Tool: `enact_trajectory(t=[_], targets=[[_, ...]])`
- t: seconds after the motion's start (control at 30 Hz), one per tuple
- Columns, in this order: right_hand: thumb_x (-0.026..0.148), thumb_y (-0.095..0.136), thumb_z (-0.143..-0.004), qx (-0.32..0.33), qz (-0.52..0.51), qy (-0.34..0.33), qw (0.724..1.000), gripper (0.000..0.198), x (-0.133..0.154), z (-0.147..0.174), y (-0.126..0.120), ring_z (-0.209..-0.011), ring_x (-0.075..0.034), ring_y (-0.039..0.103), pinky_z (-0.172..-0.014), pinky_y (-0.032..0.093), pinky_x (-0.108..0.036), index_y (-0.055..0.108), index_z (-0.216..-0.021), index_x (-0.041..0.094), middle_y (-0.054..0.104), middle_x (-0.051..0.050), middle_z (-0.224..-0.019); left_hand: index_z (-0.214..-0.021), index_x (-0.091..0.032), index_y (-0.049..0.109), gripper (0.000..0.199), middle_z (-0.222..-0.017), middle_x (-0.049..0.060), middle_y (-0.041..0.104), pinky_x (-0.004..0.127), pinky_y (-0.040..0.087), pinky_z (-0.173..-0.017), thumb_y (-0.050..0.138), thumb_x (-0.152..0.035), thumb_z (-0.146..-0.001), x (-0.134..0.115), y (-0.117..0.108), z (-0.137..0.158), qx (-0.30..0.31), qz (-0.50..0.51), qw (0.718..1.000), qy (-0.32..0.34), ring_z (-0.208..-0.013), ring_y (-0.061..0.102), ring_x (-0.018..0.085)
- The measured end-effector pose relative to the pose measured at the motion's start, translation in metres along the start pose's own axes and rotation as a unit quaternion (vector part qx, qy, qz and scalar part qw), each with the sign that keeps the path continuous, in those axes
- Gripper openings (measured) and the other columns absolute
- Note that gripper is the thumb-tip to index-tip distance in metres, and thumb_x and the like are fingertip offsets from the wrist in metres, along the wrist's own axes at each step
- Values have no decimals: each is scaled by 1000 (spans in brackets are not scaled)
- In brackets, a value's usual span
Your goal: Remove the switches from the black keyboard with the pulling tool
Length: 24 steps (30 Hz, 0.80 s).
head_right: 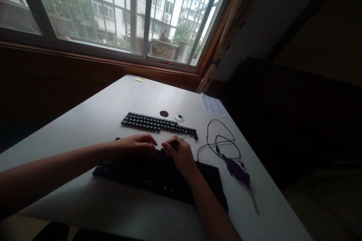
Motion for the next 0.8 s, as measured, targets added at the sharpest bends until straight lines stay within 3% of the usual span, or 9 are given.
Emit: enact_trajectory(t=[0.23, 0.8], targets=[[45, 66, -87, 11, -51, 10, 999, 27, -5, -5, 12, -60, -15, 58, -62, 47, -27, 67, -76, 20, 61, 1, -67, -105, -15, 63, 31, -101, 7, 69, 39, 48, -99, 75, -28, -80, 3, 12, -16, 20, 140, 990, -4, -99, 67, 19], [40, 67, -87, 24, -69, -11, 997, 22, -5, 2, 18, -67, -16, 61, -63, 48, -28, 73, -77, 21, 63, -1, -76, -110, -18, 62, 44, -105, 6, 65, 35, 49, -94, 82, -23, -71, 12, 5, -19, 26, 134, 991, 2, -99, 65, 18]])
Point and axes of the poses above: each hand's wrist, its own z-axis away from the middle knuckle, its own y-axis out of the palm, x = y × z, the point moved 10 cm from there along -z, towards the middle knuckle
